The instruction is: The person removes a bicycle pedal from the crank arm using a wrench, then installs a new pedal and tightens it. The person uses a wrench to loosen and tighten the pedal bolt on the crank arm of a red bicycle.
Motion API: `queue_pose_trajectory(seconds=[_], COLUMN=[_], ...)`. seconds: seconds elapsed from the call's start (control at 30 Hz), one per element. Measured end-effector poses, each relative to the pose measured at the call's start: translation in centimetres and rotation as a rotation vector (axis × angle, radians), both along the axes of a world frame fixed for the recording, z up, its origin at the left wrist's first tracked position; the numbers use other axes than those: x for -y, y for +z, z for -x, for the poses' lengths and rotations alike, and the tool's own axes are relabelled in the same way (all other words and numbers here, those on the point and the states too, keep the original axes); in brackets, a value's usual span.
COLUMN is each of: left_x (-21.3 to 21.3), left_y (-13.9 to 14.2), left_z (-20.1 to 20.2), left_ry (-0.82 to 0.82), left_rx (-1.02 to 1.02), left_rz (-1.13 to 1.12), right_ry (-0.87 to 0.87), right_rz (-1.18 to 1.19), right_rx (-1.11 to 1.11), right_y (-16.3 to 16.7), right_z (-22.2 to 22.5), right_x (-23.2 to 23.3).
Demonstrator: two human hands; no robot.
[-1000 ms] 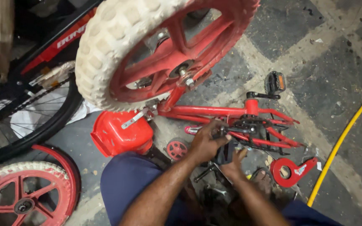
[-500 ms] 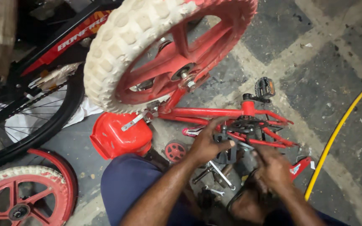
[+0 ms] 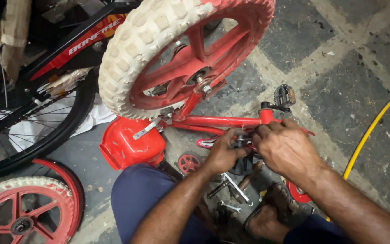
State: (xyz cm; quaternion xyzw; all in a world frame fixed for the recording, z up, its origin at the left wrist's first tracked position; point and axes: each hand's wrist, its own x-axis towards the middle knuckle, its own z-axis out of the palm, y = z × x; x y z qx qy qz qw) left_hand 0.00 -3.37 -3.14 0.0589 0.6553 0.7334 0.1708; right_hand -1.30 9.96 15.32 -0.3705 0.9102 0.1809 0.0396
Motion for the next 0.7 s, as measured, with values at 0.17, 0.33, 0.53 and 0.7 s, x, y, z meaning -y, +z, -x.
queue_pose_trajectory(seconds=[0.17, 0.33, 0.53, 0.7], left_x=[-0.1, -0.1, -0.1, -0.3], left_y=[0.0, -0.3, -1.0, -1.0], left_z=[0.0, 0.2, 0.0, 0.2], left_ry=[0.007, -0.033, 0.050, 0.006], left_rx=[0.029, 0.173, -0.102, 0.078], left_rz=[-0.044, -0.159, -0.056, -0.168], right_ry=[-0.109, -0.350, -1.043, -0.570], right_rz=[0.164, 0.617, 1.334, 1.487], right_rx=[-0.009, -0.133, 0.282, 0.390], right_y=[-2.5, -12.2, -28.7, -29.8], right_z=[-0.8, -4.9, -7.6, -7.3], right_x=[-2.7, -7.0, -4.8, -6.6])
